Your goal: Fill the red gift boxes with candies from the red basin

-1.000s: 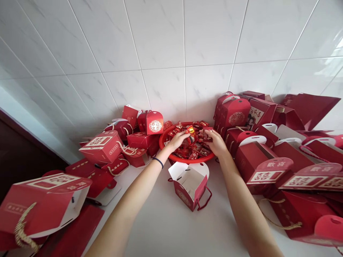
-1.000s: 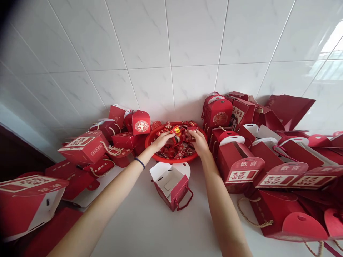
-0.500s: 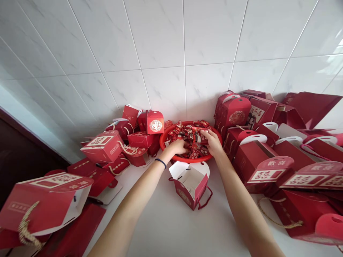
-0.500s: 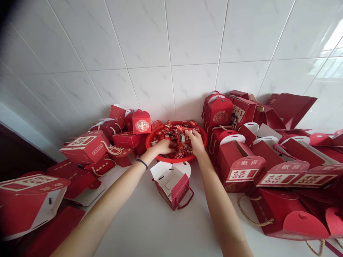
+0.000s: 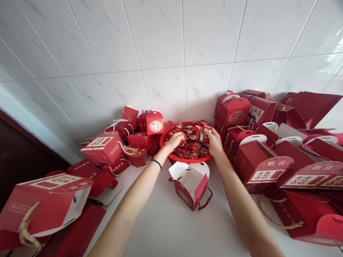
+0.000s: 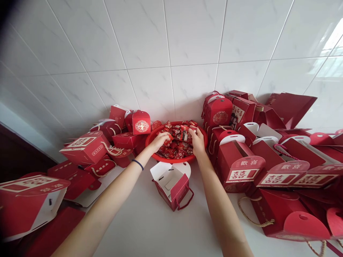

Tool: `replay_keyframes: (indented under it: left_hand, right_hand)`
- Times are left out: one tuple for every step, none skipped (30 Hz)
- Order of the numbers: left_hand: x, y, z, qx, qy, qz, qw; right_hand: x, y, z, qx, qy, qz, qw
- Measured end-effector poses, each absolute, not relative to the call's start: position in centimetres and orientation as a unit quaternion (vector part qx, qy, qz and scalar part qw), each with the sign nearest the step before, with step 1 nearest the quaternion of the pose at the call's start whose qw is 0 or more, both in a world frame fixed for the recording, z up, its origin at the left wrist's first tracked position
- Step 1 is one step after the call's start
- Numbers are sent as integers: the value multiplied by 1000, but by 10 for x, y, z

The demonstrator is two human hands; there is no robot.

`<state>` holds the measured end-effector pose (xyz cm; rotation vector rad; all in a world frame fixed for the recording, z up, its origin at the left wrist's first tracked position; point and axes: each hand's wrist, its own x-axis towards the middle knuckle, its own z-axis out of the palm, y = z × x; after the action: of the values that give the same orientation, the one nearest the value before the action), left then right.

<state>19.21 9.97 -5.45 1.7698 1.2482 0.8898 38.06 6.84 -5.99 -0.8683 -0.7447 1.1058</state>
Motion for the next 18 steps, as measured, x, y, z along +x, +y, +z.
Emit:
replay_keyframes:
  left_hand:
    - [193,99,-54,700,487,337,399]
    - [193,97,-53,707,482,322,406]
    - [193,96,-51,715,477,304,411]
    - [192,95,-49,725,471,285,413]
    - [191,93,-47,736,466,264,414]
    - [190,92,-45,747,462,241,413]
    - [188,91,-43,758,459,216,411]
    - [187,91,-42,767,457,192,408]
    - [187,90,-41,774,457,168,405]
    - [187,89,-41,780,458,146,401]
    - [189,89,-42,784,461,127,397]
    - [191,89,-43,787,464,113,392]
    - [194,88,-44,789,467,103,386]
    - [197,88,-45,791,471,97,379]
    - [200,88,-47,792,473,95,373]
    - [203,88,-48,794,475,95,368]
    - [205,88,-48,794,476,97,366]
    - [207,87,-49,794,476,100,365]
  right_hand:
    - [381,68,-60,-391,-334,495,700]
    - [381,68,-60,-393,-335,494,700]
    - [381,67,-60,-394,-335,493,699]
    - [381,67,-60,-396,-335,493,699]
    - [382,67,-60,-397,-336,492,698]
    - [382,67,-60,-398,-337,491,698]
    - [382,67,-60,-399,-338,491,697]
    - [381,67,-60,-401,-338,491,696]
    - [381,68,-60,-402,-339,491,695]
    - [381,68,-60,-404,-339,491,694]
    - [381,68,-60,-405,-338,491,693]
    - [381,68,-60,-406,-338,491,693]
    - [381,68,-60,-405,-338,491,693]
    - [381,68,-60,-404,-338,492,693]
    - [381,68,-60,-403,-338,493,693]
    - [381,68,-59,-401,-338,494,693]
    - [381,67,-59,-400,-339,495,693]
    - [381,67,-59,-398,-338,496,694]
